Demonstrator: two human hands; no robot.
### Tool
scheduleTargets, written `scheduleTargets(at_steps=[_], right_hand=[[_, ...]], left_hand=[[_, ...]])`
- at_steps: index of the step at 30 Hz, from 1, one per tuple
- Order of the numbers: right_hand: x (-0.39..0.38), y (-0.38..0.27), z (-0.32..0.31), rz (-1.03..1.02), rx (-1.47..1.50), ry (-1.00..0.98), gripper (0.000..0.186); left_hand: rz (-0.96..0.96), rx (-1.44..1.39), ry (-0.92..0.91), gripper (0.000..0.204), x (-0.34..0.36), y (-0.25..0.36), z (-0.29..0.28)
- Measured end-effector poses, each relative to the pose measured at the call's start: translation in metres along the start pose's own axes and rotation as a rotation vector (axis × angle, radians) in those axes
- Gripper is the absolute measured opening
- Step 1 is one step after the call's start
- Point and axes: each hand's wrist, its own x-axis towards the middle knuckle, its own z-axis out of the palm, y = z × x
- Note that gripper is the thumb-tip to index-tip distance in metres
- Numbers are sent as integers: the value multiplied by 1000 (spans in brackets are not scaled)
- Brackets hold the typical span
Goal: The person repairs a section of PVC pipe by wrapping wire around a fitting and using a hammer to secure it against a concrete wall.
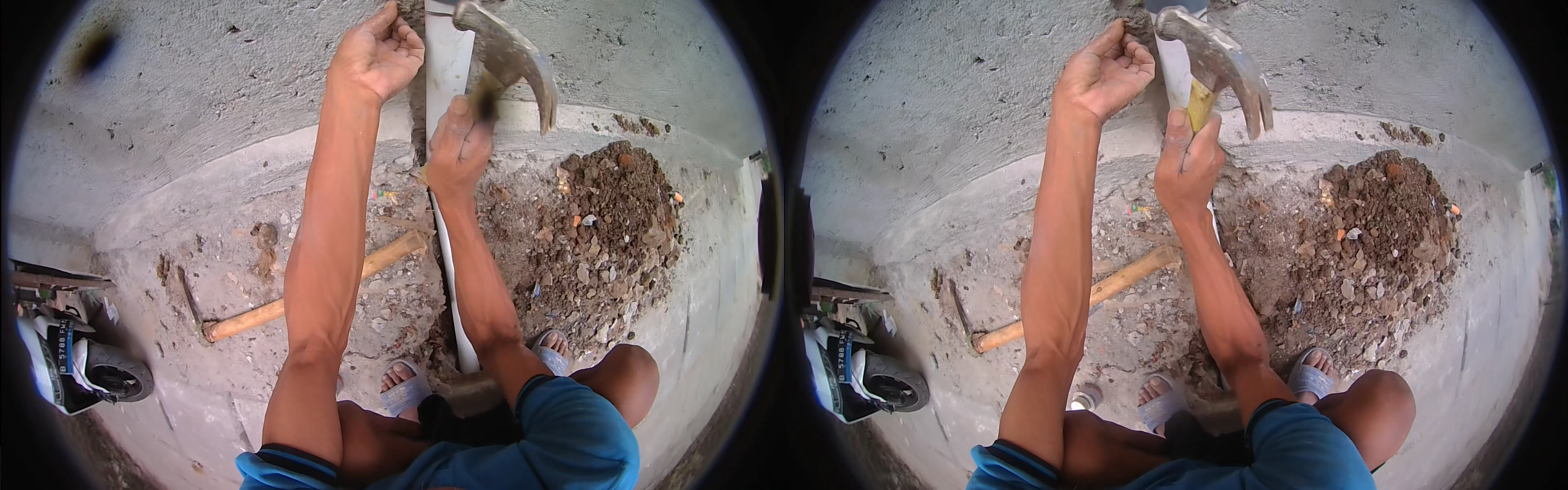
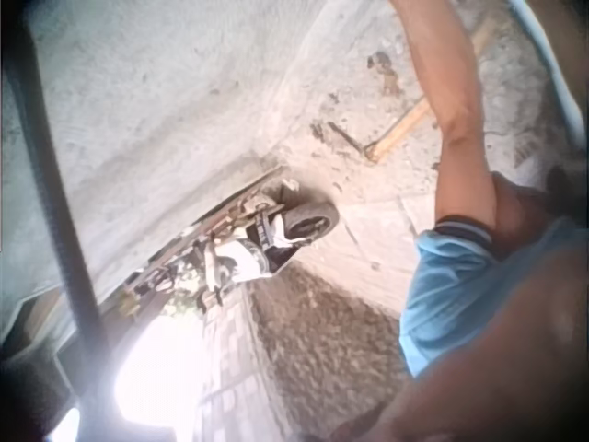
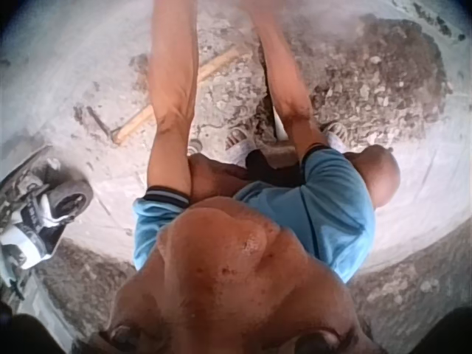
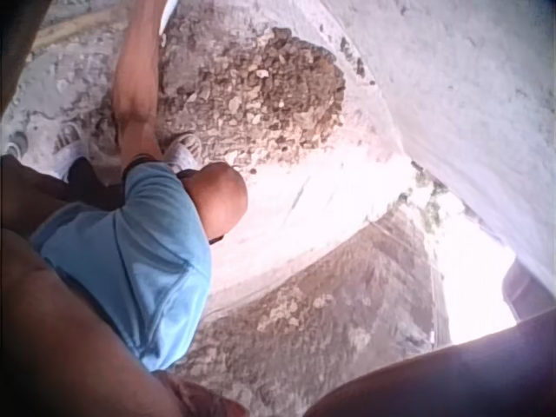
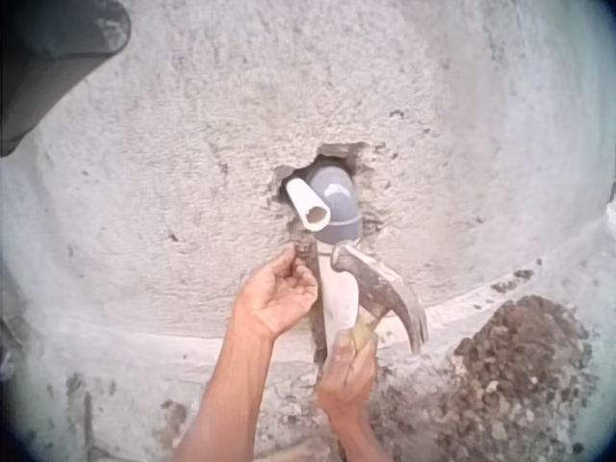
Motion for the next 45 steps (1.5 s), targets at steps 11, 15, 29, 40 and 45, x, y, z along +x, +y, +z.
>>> scheduleTargets(at_steps=[11,15,29,40,45], right_hand=[[0,1,4,-72,-174,-76,32],[2,2,0,-74,34,105,31],[14,15,10,-215,-156,25,31],[35,3,-10,-75,-278,-227,30],[1,4,-51,-59,-161,-125,34]], left_hand=[[79,134,37,14,-23,-14,23],[-51,25,-62,14,2,7,-7],[-39,30,-25,14,-1,5,-2],[-4,76,39,18,-14,-6,11],[26,182,-14,14,-14,-4,8]])
